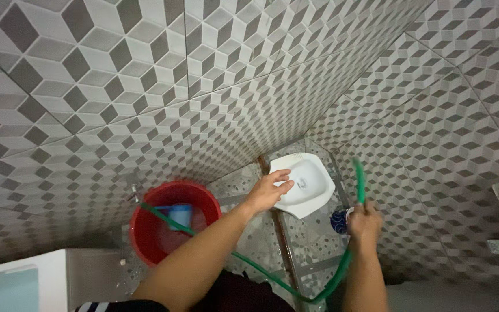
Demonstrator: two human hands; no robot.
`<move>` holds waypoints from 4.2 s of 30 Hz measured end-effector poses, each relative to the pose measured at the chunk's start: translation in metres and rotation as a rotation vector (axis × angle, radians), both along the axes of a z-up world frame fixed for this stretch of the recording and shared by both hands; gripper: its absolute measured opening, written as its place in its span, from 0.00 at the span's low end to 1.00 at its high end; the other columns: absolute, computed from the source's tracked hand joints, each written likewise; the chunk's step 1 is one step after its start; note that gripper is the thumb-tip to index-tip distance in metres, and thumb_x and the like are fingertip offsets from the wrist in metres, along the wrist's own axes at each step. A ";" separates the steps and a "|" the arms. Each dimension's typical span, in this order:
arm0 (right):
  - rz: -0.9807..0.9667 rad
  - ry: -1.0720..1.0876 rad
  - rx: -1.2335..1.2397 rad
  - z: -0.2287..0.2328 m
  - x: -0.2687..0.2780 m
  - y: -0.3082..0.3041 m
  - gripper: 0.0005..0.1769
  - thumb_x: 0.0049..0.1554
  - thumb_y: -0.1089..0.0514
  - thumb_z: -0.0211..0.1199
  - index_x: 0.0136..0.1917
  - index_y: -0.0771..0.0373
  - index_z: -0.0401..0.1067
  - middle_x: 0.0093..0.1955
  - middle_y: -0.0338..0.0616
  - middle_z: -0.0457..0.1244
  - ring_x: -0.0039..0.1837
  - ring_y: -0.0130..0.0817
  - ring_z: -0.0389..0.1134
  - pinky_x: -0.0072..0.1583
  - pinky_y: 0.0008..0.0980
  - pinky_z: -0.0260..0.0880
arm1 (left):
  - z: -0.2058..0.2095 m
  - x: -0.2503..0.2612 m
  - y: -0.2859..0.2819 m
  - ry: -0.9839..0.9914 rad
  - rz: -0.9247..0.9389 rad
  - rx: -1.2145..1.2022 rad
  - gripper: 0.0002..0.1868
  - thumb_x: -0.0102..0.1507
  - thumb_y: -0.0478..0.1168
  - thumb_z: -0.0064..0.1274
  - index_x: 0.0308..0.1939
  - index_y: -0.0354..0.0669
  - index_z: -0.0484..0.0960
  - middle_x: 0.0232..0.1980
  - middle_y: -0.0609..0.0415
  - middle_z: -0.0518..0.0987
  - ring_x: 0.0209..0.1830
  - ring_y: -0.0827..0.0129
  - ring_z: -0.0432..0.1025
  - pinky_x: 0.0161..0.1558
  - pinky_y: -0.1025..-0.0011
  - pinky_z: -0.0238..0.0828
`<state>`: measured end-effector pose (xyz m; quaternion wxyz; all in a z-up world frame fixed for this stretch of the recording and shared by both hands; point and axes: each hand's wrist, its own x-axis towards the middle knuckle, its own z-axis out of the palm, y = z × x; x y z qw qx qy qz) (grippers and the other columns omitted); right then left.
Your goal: The person cleans a squat toilet by spraying water from a green hose, scrubbing the basin with a red brush, and rinsing the area. They also fill a red bucket with water from the hose.
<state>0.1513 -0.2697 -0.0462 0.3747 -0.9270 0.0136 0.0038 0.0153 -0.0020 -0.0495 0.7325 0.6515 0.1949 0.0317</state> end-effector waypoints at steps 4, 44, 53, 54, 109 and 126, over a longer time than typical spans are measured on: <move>-0.015 -0.025 -0.025 0.012 -0.004 0.009 0.25 0.65 0.55 0.55 0.73 0.62 0.69 0.40 0.54 0.67 0.39 0.39 0.66 0.44 0.40 0.65 | 0.005 -0.002 0.002 -0.013 0.009 -0.006 0.32 0.65 0.53 0.54 0.71 0.46 0.71 0.65 0.50 0.78 0.47 0.69 0.77 0.41 0.69 0.76; -0.069 -0.134 -0.025 0.002 -0.020 0.007 0.24 0.64 0.54 0.56 0.72 0.64 0.69 0.58 0.62 0.68 0.56 0.52 0.72 0.57 0.44 0.68 | 0.017 -0.009 0.002 0.013 -0.042 -0.003 0.33 0.65 0.53 0.52 0.71 0.45 0.70 0.67 0.48 0.76 0.54 0.65 0.77 0.49 0.65 0.76; 0.020 -0.134 -0.117 -0.002 -0.021 0.000 0.19 0.65 0.55 0.56 0.66 0.65 0.73 0.61 0.60 0.67 0.58 0.56 0.69 0.57 0.46 0.67 | 0.033 -0.012 -0.004 0.081 -0.059 -0.001 0.33 0.64 0.52 0.53 0.72 0.46 0.70 0.68 0.50 0.75 0.56 0.63 0.77 0.53 0.62 0.76; 0.006 -0.127 -0.106 -0.002 -0.021 -0.002 0.20 0.65 0.54 0.56 0.67 0.65 0.72 0.61 0.60 0.66 0.58 0.56 0.69 0.57 0.47 0.67 | 0.036 -0.011 -0.006 0.102 -0.064 0.013 0.33 0.64 0.52 0.53 0.72 0.46 0.69 0.69 0.50 0.75 0.56 0.64 0.77 0.54 0.63 0.77; 0.175 0.362 0.507 -0.017 0.097 -0.068 0.13 0.68 0.52 0.51 0.50 0.64 0.69 0.34 0.43 0.60 0.32 0.36 0.56 0.34 0.39 0.56 | 0.068 0.041 -0.159 -0.108 0.296 0.038 0.46 0.62 0.63 0.52 0.79 0.49 0.57 0.77 0.46 0.66 0.63 0.54 0.73 0.55 0.62 0.72; -0.081 0.192 0.488 0.024 0.036 -0.056 0.22 0.64 0.59 0.55 0.70 0.64 0.69 0.36 0.39 0.63 0.36 0.27 0.58 0.38 0.31 0.60 | 0.045 0.027 -0.120 -0.043 0.127 -0.001 0.39 0.63 0.55 0.54 0.78 0.61 0.60 0.76 0.47 0.67 0.60 0.60 0.77 0.51 0.64 0.76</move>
